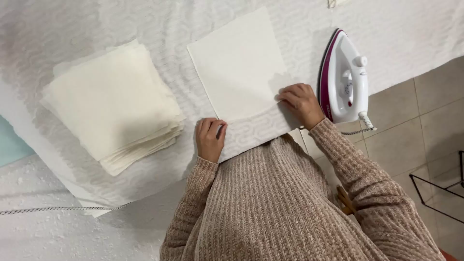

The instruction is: Ironing small square pieces of white fabric and stacking them on a table.

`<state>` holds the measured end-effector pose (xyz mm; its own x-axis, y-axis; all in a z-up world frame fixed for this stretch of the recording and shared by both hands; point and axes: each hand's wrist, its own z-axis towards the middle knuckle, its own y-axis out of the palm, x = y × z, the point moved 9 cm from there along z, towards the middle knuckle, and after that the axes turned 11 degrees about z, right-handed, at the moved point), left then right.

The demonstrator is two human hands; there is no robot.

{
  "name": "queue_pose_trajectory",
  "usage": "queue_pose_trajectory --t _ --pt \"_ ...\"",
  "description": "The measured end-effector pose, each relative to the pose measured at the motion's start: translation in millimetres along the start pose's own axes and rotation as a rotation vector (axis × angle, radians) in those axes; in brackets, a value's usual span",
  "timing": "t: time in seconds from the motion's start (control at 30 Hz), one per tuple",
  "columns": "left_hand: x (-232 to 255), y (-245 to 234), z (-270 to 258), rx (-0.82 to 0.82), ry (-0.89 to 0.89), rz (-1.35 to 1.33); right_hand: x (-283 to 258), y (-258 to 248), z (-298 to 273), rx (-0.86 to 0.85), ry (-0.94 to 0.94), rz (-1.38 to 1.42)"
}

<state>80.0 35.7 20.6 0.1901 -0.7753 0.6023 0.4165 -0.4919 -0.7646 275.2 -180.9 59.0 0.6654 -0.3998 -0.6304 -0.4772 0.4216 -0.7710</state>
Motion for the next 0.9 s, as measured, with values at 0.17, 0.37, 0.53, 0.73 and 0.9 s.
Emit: queue_pose_trajectory --t 0.17,0.37,0.53,0.73,0.9 --pt "-1 3 1 -0.012 -0.01 0.0 8 -24 -2 0.01 0.067 0.0" --pt "5 -2 4 -0.027 -0.016 0.019 21 -28 -5 -0.002 0.124 -0.04" --pt "17 -8 8 -0.069 -0.027 0.059 29 -27 -1 -0.032 0.136 -0.054" --pt "18 14 -3 -0.137 0.054 0.089 46 -6 9 -0.142 0.121 -0.205" --pt "18 36 -12 -0.21 0.137 0.152 84 27 12 -0.318 0.144 -0.366"
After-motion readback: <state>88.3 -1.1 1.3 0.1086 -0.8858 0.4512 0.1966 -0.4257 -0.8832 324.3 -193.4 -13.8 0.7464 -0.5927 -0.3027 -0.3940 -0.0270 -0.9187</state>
